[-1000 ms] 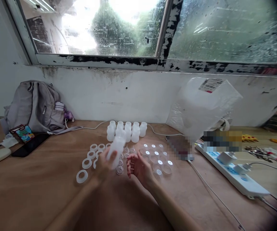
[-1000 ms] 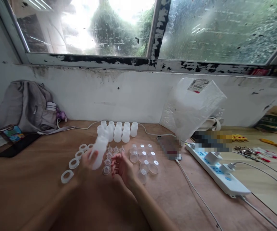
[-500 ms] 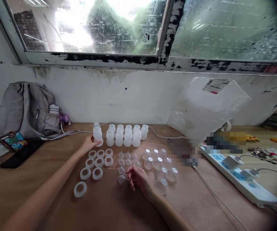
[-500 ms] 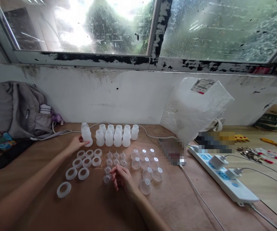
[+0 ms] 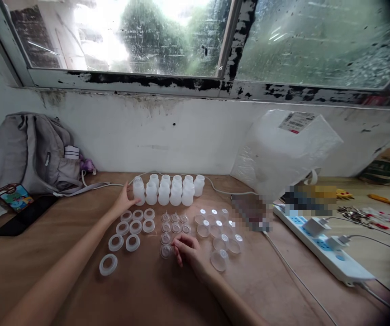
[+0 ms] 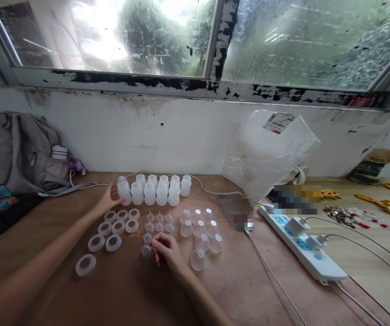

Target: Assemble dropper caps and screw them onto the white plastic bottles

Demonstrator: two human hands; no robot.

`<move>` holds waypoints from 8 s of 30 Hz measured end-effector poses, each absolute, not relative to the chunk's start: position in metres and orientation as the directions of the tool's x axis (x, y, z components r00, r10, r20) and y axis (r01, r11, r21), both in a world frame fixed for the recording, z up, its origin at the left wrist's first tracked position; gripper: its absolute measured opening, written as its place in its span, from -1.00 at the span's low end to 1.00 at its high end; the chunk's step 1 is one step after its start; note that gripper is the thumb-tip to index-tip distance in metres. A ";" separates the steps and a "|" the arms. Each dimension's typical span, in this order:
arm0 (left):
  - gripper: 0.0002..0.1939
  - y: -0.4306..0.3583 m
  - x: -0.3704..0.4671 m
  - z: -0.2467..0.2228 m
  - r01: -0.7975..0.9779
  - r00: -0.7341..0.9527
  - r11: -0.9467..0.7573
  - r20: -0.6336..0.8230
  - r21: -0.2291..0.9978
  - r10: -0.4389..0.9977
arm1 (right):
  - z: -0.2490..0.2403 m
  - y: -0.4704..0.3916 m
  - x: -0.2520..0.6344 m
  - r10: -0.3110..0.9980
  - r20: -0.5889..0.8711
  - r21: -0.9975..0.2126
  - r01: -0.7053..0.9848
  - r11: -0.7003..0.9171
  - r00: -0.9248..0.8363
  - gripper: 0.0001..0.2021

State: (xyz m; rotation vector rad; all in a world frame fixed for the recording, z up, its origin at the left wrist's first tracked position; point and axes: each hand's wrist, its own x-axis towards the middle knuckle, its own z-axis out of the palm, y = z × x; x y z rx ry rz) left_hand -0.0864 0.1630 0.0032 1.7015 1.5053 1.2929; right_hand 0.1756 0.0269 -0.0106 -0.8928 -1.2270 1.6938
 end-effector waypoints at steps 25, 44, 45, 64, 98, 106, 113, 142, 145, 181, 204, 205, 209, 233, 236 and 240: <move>-0.66 -0.047 -0.054 0.013 0.835 -0.044 -0.236 0.488 0.497 0.872 | -0.025 0.012 0.177 0.808 0.492 -0.651 0.480 0.588 -0.324 -0.87; -0.67 0.026 0.044 -0.003 0.550 0.219 -0.642 0.649 0.535 0.728 | -0.017 0.025 0.174 0.940 0.338 -0.934 -0.109 0.341 0.047 -0.74; -0.67 0.026 0.042 -0.003 0.556 0.212 -0.639 0.652 0.532 0.728 | -0.017 0.024 0.171 0.949 0.315 -0.936 -0.155 0.316 0.033 -0.75; -0.75 0.010 0.042 0.002 0.538 0.247 -0.675 0.671 0.505 0.699 | 0.011 0.011 0.190 0.940 0.019 -0.823 -0.540 -0.179 -0.341 -0.83; -0.62 0.005 0.049 0.004 0.498 0.246 -0.770 0.787 0.398 0.566 | 0.019 0.011 0.193 0.929 0.008 -0.908 -0.391 -0.148 -0.369 -0.80; -0.66 0.006 0.052 0.008 0.490 0.056 -0.597 0.661 0.635 0.748 | 0.013 0.014 0.188 0.960 0.241 -0.968 -0.112 0.226 -0.144 -0.82; -0.82 0.009 0.051 0.006 0.529 0.091 -0.534 0.581 0.660 0.809 | 0.009 0.012 0.188 0.898 0.430 -0.869 0.225 0.440 -0.096 -0.85; -0.85 0.004 0.057 0.006 0.515 0.078 -0.448 0.480 0.731 0.874 | 0.012 0.007 0.186 0.912 0.397 -0.859 0.310 0.409 -0.104 -0.90; -0.85 0.005 0.055 0.008 0.473 0.081 -0.457 0.480 0.753 0.874 | 0.013 0.006 0.186 0.919 0.374 -0.873 0.285 0.395 -0.127 -0.92; -0.89 0.007 0.054 0.003 0.570 0.119 -0.465 0.492 0.678 0.863 | 0.009 0.008 0.187 0.862 0.491 -0.759 0.423 0.494 -0.126 -0.92; -0.89 0.013 0.046 0.000 0.500 0.035 -0.504 0.565 0.704 0.824 | 0.020 0.007 0.189 0.954 0.118 -0.895 -0.445 -0.018 -0.275 -0.64; -0.87 0.014 0.045 0.000 0.516 0.044 -0.507 0.570 0.691 0.821 | 0.019 0.008 0.190 0.957 0.114 -0.903 -0.430 -0.012 -0.266 -0.69; -0.85 0.012 0.045 0.000 0.602 0.090 -0.524 0.601 0.603 0.794 | 0.016 0.011 0.189 0.962 0.142 -0.945 -0.322 0.061 -0.232 -0.82; -0.58 0.007 0.040 0.006 0.521 0.268 -0.687 0.668 0.506 0.695 | 0.017 0.010 0.190 0.959 0.252 -0.954 -0.200 0.224 -0.127 -0.86; -0.61 0.010 0.035 0.006 0.590 0.340 -0.725 0.706 0.354 0.621 | 0.016 0.010 0.189 0.948 0.280 -0.947 -0.207 0.247 -0.151 -0.84; -0.63 0.015 0.028 0.008 0.648 0.409 -0.730 0.709 0.218 0.575 | 0.014 0.010 0.187 0.941 0.293 -0.947 -0.186 0.262 -0.167 -0.82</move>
